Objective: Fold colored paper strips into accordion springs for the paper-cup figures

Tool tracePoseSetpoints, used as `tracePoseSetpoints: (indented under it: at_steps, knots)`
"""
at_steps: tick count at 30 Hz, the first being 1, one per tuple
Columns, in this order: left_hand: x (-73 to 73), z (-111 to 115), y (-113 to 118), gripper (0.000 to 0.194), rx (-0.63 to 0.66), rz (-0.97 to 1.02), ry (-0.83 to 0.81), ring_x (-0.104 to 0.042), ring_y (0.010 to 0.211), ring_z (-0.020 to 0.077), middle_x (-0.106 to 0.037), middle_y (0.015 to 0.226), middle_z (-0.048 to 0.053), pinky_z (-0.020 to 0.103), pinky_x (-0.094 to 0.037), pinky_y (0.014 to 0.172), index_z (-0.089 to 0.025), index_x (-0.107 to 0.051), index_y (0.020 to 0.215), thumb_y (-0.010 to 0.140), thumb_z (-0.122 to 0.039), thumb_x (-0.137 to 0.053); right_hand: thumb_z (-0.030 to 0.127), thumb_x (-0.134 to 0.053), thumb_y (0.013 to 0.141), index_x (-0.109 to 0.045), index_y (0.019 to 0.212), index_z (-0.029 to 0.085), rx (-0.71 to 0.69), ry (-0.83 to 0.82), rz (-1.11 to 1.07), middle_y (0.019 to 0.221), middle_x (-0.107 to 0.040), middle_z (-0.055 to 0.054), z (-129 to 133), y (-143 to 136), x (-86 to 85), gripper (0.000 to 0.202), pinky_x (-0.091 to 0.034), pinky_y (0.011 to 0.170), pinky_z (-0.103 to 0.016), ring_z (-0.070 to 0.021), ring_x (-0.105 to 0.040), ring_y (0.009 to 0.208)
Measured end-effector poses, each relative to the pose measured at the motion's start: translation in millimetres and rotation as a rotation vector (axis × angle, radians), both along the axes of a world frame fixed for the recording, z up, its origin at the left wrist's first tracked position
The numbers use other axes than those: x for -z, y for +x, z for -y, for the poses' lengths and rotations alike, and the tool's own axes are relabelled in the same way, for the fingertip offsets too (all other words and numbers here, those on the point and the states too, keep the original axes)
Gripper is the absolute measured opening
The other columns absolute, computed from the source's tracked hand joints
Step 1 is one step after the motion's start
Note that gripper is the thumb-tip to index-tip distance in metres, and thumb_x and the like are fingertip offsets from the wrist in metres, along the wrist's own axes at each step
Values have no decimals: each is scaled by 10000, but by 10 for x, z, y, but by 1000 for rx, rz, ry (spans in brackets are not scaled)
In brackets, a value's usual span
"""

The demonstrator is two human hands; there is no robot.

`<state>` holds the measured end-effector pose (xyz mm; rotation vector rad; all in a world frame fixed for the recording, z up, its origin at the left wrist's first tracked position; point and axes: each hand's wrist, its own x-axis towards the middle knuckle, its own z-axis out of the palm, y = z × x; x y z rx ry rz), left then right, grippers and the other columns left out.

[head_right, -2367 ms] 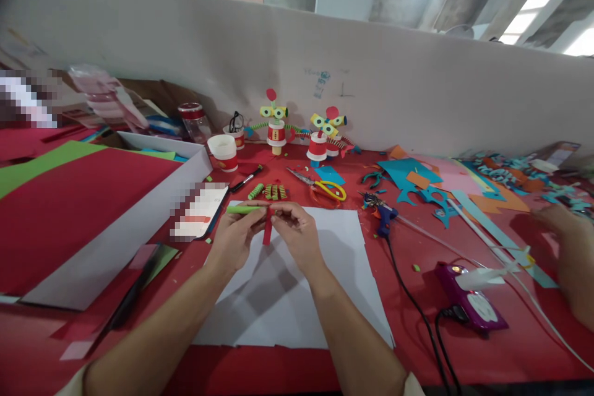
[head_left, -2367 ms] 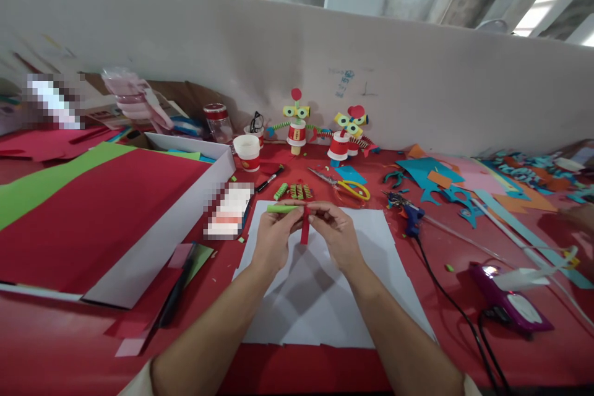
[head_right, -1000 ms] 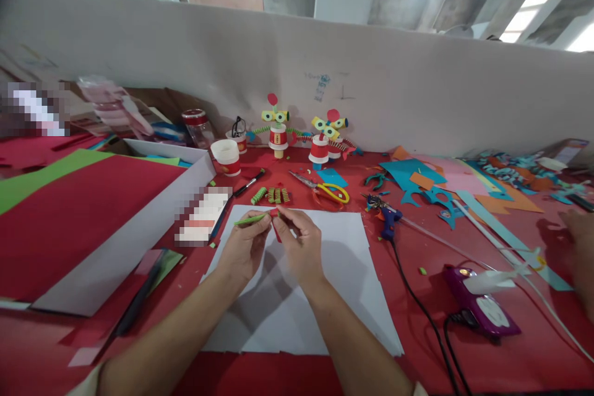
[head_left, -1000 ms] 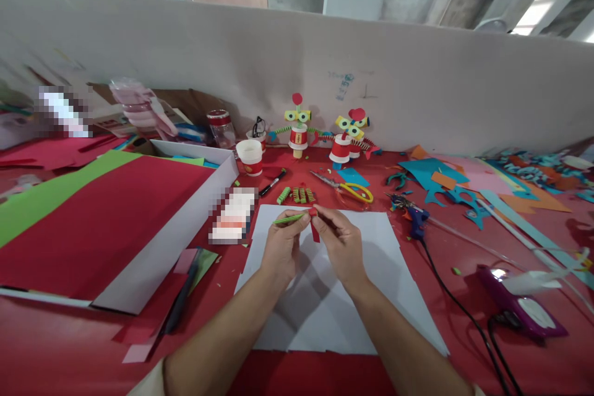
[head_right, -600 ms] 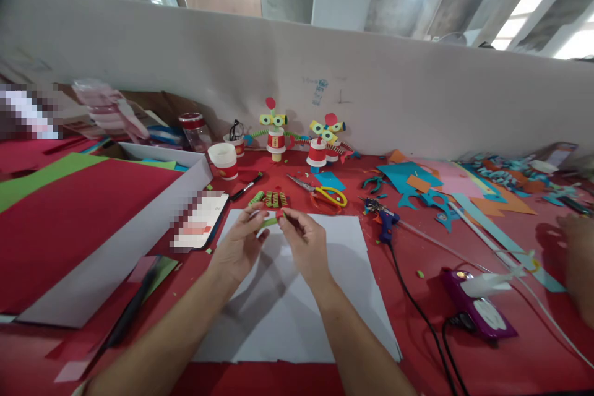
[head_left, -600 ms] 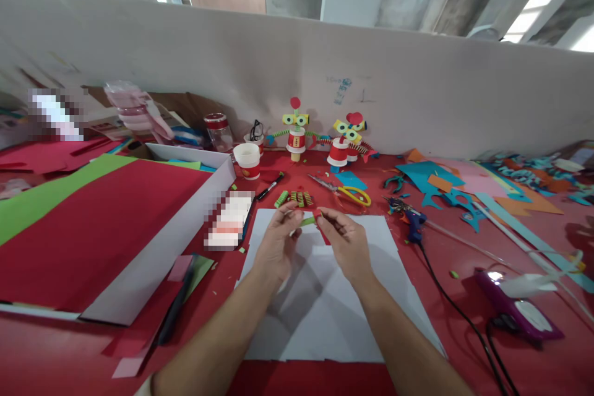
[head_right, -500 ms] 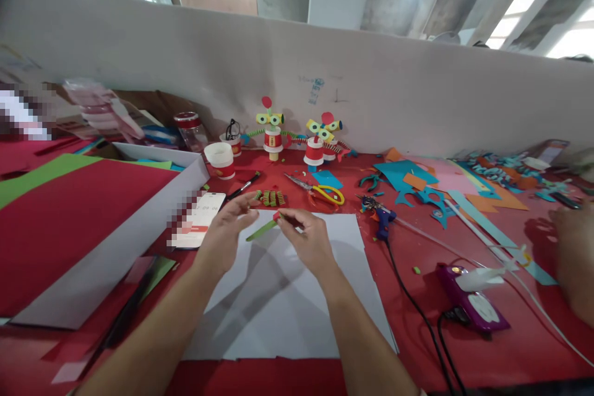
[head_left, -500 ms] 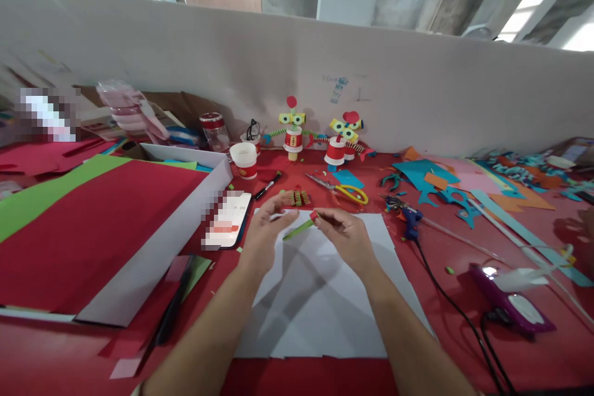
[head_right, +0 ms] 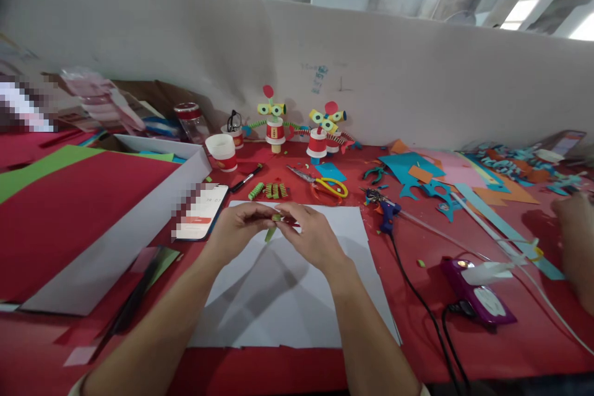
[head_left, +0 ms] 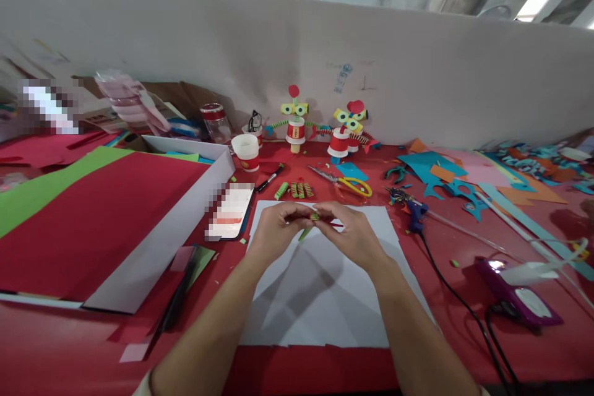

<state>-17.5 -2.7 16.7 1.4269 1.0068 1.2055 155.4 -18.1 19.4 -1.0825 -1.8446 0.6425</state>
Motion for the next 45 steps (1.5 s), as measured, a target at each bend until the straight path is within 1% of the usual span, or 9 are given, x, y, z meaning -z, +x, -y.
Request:
tracePoseSetpoints:
  at_steps: [7,12,15,21,24,31,34,39,45]
  knots:
    - [11,21,16,134,-125,116,-57,-607,674,170,-701,706,15,299,-476,673,-217,-742,763,631,-200,-729,290,-702,750,-704,903,228,79,-120,-235,916,-731,-44,-4,-62,-8,165,-522,800,-362,-208,-674,853]
    - [47,42,73,139,-67,332,-143,-572,602,128,-653,651,-1,282,-491,632,-186,-710,746,615,-209,-746,254,-756,669,-573,1105,241,86,-316,-590,760,-699,14,-12,-165,24,473,-518,675,-299,-162,-656,695]
    - [21,51,76,192,-15,355,-202,-606,627,144,-664,676,23,297,-521,643,-164,-696,740,582,-217,-792,246,-776,620,-557,1090,242,112,-375,-686,658,-626,59,-21,-177,9,519,-489,622,-260,-129,-606,622]
    - [3,46,67,280,61,317,-241,-623,700,127,-681,749,18,281,-533,719,-166,-721,873,607,-215,-793,256,-755,654,-583,1070,232,102,-335,-671,708,-636,38,-36,-139,16,450,-486,662,-262,-131,-610,678]
    - [19,52,92,261,90,313,-266,-624,706,120,-691,763,19,279,-526,746,-156,-723,867,625,-233,-783,265,-748,671,-600,1051,230,132,-319,-659,717,-637,36,-46,-135,51,410,-488,664,-263,-130,-616,682]
    - [8,72,118,220,31,294,-324,-602,665,109,-667,693,-3,254,-498,691,-152,-702,740,554,-204,-807,259,-735,681,-584,1076,233,161,-262,-507,717,-648,32,-52,-119,50,423,-471,637,-266,-146,-621,692]
    - [2,59,115,248,-23,367,-363,-603,678,106,-678,705,0,249,-492,704,-155,-710,761,541,-199,-815,316,-702,725,-575,1097,232,225,-244,-522,790,-672,6,-58,-128,64,401,-466,694,-287,-158,-626,757]
    - [17,41,141,272,-76,575,-401,-631,719,118,-694,720,3,286,-504,793,-163,-704,784,543,-206,-823,349,-747,659,-668,838,188,182,-416,-685,743,-661,-3,-43,-253,116,254,-443,663,-280,-131,-572,671]
    - [58,61,176,267,-62,593,-372,-637,721,121,-695,752,8,301,-510,801,-158,-691,799,559,-180,-808,305,-753,614,-680,696,181,203,-466,-823,614,-604,22,-8,-357,133,166,-396,612,-275,-112,-491,592]
